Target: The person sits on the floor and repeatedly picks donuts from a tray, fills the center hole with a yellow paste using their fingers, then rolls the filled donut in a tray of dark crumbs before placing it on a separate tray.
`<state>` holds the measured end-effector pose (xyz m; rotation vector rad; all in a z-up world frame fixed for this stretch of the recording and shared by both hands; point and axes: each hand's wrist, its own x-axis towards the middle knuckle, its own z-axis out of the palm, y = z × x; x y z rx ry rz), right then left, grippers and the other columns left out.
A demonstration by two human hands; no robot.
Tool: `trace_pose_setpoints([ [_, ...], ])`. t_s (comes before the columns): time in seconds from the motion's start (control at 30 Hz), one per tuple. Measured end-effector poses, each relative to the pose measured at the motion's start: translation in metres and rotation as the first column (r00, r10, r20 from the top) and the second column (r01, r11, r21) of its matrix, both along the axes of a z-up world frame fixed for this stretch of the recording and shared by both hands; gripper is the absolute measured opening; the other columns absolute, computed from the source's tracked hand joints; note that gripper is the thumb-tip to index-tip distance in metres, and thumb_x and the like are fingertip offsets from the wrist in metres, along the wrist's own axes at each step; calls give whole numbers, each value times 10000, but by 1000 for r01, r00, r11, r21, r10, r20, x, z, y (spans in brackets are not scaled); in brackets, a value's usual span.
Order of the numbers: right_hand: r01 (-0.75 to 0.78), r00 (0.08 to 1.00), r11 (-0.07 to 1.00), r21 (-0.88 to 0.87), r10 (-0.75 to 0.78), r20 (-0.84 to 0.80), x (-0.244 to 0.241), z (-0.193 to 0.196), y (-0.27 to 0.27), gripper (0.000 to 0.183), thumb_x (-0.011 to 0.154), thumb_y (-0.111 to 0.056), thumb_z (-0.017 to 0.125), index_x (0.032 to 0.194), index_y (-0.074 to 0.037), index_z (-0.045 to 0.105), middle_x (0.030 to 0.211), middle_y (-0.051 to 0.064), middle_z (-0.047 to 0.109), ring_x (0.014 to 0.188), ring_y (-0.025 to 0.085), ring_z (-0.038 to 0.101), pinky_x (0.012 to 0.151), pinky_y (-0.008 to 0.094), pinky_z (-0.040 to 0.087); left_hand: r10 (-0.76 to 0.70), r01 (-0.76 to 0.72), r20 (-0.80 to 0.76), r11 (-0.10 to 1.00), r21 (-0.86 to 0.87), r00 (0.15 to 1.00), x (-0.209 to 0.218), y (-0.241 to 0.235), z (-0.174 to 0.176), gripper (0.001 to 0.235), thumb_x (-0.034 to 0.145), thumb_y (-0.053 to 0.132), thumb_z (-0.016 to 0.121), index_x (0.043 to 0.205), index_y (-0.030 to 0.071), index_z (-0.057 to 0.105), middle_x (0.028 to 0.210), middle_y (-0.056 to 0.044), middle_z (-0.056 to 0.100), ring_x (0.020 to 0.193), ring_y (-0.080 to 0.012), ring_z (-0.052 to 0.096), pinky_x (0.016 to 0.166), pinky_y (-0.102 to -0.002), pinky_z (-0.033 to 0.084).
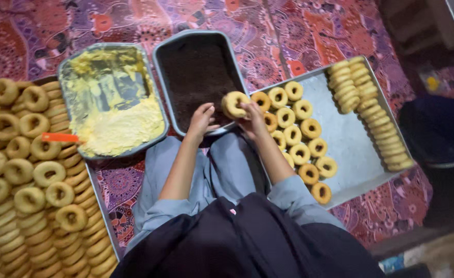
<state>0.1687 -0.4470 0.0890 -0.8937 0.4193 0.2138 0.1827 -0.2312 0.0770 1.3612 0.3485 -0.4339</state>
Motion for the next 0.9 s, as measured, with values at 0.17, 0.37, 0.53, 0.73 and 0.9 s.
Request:
trace_pose_setpoints([
  [0.17,507,862,861,41,-507,4,-109,-45,-161,205,852,-206,720,1044,-154,674,1076,44,684,1001,220,675,883,394,593,-10,-204,348,795,571,937,-28,-40,13,483,950,251,671,1400,116,557,1594,-314,180,1434,-491,286,1172,-511,301],
  [0.37,437,850,586,-682,-518,99,-252,-16,-341,259,917,-114,727,1149,-4,687,948,11,679,760,125,665,649,293,596,16,-233,403,836,497,915,-45,-84,10,395,954,206,660,1335,123,598,1555,-245,292,1445,-418,349,1183,-473,335],
  [0.53,-345,848,725,-595,-31,-529,-265,-7,-384,339,861,-116,701,1189,-33,689,988,112,742,766,222,701,620,364,577,80,-317,473,836,447,878,-47,-99,2,325,953,167,671,1273,117,647,1498,-192,370,1337,-336,480,1090,-407,457],
  [0.73,-729,639,564,-389,354,-683,-232,-26,-404,464,778,-138,773,1231,-70,695,999,87,767,824,226,695,702,382,584,144,-354,481,854,382,865,-51,-82,-8,292,993,131,652,1283,103,657,1442,-141,417,1207,-239,561,1060,-357,496],
  [0.9,-626,778,45,-779,97,-620,-148,-33,-450,543,827,-247,816,1290,6,690,1016,189,701,814,236,625,714,388,508,214,-422,465,811,405,859,-56,-39,-2,290,1015,122,615,1302,83,634,1440,-125,413,1175,-205,586,1036,-325,506],
])
